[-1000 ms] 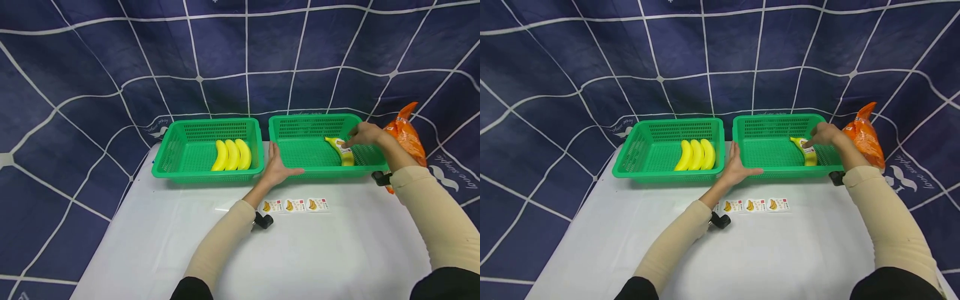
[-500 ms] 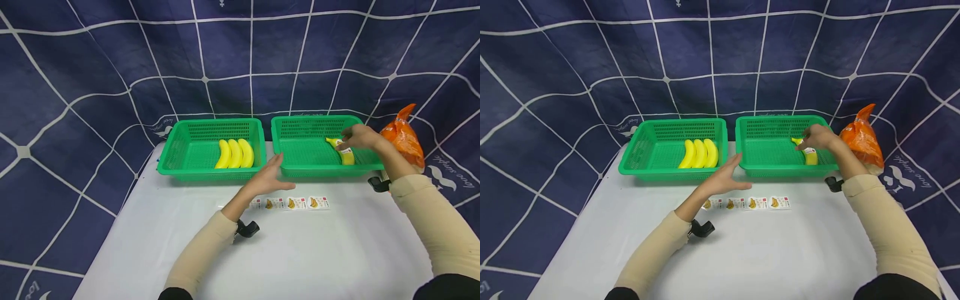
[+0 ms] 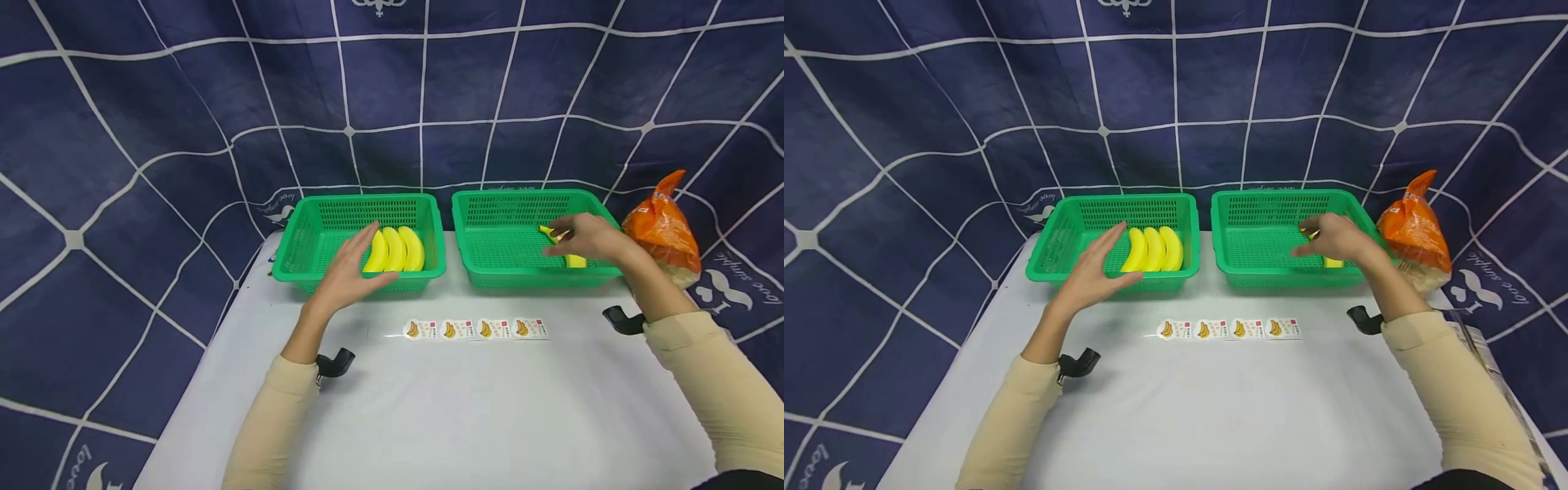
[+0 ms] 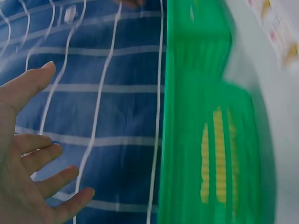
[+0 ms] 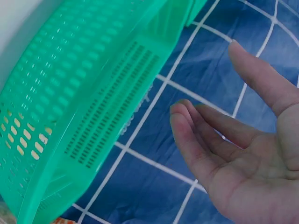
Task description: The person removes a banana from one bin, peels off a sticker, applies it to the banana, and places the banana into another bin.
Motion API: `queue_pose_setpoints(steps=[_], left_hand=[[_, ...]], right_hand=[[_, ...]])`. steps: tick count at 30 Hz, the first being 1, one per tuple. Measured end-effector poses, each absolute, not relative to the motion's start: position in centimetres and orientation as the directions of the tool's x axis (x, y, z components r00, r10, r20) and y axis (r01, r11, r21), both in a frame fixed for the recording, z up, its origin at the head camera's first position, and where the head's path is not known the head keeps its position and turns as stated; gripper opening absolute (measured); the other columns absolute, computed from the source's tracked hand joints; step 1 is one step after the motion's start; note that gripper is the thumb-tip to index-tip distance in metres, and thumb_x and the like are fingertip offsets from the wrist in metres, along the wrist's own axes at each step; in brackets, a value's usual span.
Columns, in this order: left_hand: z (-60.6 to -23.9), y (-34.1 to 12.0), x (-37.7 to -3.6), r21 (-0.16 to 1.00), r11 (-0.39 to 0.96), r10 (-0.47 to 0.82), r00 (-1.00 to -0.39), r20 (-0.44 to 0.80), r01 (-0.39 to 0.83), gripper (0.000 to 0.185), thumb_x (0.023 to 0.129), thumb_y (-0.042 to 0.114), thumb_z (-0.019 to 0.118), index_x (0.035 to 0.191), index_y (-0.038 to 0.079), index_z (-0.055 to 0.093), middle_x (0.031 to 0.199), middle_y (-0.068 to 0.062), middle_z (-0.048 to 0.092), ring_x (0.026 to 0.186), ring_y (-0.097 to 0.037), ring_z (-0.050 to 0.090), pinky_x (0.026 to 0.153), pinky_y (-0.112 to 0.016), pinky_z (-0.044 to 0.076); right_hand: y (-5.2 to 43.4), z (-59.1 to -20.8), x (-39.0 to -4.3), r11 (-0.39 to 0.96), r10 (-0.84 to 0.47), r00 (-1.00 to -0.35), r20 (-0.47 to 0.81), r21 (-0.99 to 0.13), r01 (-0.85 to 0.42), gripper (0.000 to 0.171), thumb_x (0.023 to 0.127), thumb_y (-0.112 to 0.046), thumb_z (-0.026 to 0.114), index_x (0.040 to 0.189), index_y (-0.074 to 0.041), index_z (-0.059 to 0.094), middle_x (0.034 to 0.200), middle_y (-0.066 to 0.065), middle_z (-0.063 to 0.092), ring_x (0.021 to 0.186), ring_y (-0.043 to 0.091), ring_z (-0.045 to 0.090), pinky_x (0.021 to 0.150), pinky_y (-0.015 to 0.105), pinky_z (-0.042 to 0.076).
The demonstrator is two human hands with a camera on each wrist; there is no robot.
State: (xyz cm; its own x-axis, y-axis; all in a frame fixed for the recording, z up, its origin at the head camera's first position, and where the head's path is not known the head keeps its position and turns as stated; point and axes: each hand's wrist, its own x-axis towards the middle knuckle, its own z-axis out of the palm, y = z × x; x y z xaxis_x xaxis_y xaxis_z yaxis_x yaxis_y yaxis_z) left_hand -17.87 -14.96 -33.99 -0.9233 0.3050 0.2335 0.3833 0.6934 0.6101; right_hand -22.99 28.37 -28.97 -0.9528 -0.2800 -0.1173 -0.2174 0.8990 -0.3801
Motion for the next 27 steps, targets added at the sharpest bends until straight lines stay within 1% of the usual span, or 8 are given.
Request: queue_pose_setpoints(steps=[3, 6, 8, 12, 17, 20, 22, 27], left_hand=[[-34.6, -17.9, -18.4, 0.583, 0.742, 0.235, -0.943, 0.237, 0.331, 0.097, 0.082, 0.053, 0.071, 0.157, 0.026, 0.017, 0.164, -0.001, 0.019, 0.149, -0.037, 0.019, 0.112, -0.069, 0.024], [-35.5, -20.9, -19.0, 0.57, 0.774, 0.161, -0.956, 0.246, 0.277, 0.1, 0.081, 0.052, 0.072, 0.158, 0.021, 0.015, 0.164, -0.006, 0.018, 0.149, -0.039, 0.018, 0.113, -0.069, 0.022], [-36.3, -22.8, -19.4, 0.562, 0.793, 0.107, -0.962, 0.25, 0.235, 0.103, 0.081, 0.053, 0.072, 0.158, 0.018, 0.014, 0.164, -0.009, 0.017, 0.148, -0.042, 0.017, 0.113, -0.071, 0.018], [-38.1, -26.3, -20.2, 0.562, 0.814, 0.003, -0.967, 0.254, 0.15, 0.104, 0.081, 0.054, 0.071, 0.158, 0.014, 0.013, 0.163, -0.015, 0.019, 0.147, -0.046, 0.017, 0.112, -0.072, 0.016], [-40.3, -28.8, -20.6, 0.627, 0.778, -0.097, -0.975, 0.201, 0.052, 0.103, 0.082, 0.054, 0.068, 0.158, 0.014, 0.011, 0.163, -0.017, 0.017, 0.147, -0.047, 0.016, 0.111, -0.073, 0.016], [-41.3, -29.4, -20.9, 0.671, 0.74, -0.107, -0.98, 0.166, 0.032, 0.104, 0.083, 0.054, 0.068, 0.158, 0.014, 0.007, 0.164, -0.015, 0.011, 0.148, -0.046, 0.013, 0.113, -0.071, 0.015], [-41.8, -29.5, -21.2, 0.698, 0.715, -0.098, -0.983, 0.155, 0.038, 0.105, 0.084, 0.053, 0.068, 0.158, 0.014, 0.005, 0.165, -0.014, 0.009, 0.149, -0.044, 0.012, 0.116, -0.068, 0.016], [-42.3, -29.5, -21.8, 0.726, 0.687, -0.091, -0.988, 0.126, 0.029, 0.105, 0.085, 0.056, 0.066, 0.158, 0.014, 0.002, 0.166, -0.011, 0.003, 0.151, -0.04, 0.009, 0.117, -0.065, 0.015]], right_hand=[[27.8, -29.0, -22.2, 0.893, -0.287, -0.953, -0.099, -0.387, -0.229, 0.07, 0.082, -0.034, 0.078, 0.132, 0.008, 0.054, 0.12, 0.027, 0.063, 0.102, 0.036, 0.063, 0.07, 0.032, 0.052], [27.3, -28.8, -21.4, 0.887, -0.301, -0.95, -0.081, -0.389, -0.248, 0.069, 0.081, -0.032, 0.079, 0.132, 0.007, 0.054, 0.117, 0.025, 0.065, 0.1, 0.033, 0.063, 0.069, 0.028, 0.049], [27.0, -28.5, -21.0, 0.888, -0.309, -0.948, -0.076, -0.381, -0.259, 0.071, 0.081, -0.034, 0.079, 0.133, 0.007, 0.054, 0.117, 0.024, 0.065, 0.1, 0.033, 0.063, 0.073, 0.032, 0.051], [26.6, -27.9, -20.2, 0.891, -0.315, -0.946, -0.073, -0.367, -0.269, 0.072, 0.081, -0.035, 0.078, 0.135, 0.005, 0.053, 0.118, 0.023, 0.065, 0.103, 0.033, 0.062, 0.083, 0.045, 0.053], [26.0, -27.4, -19.3, 0.89, -0.319, -0.946, -0.063, -0.363, -0.276, 0.07, 0.081, -0.031, 0.079, 0.136, 0.004, 0.053, 0.113, 0.019, 0.067, 0.103, 0.031, 0.061, 0.084, 0.045, 0.052], [25.6, -27.2, -18.9, 0.892, -0.319, -0.945, -0.067, -0.358, -0.276, 0.07, 0.081, -0.031, 0.079, 0.136, 0.004, 0.053, 0.113, 0.019, 0.067, 0.104, 0.031, 0.061, 0.086, 0.048, 0.052], [25.4, -27.1, -18.7, 0.895, -0.318, -0.945, -0.078, -0.355, -0.272, 0.071, 0.081, -0.032, 0.079, 0.135, 0.005, 0.053, 0.115, 0.02, 0.067, 0.106, 0.033, 0.062, 0.088, 0.05, 0.052], [25.0, -27.2, -18.0, 0.895, -0.319, -0.944, -0.082, -0.352, -0.273, 0.071, 0.081, -0.031, 0.079, 0.135, 0.005, 0.052, 0.118, 0.02, 0.066, 0.106, 0.033, 0.062, 0.089, 0.05, 0.052]])
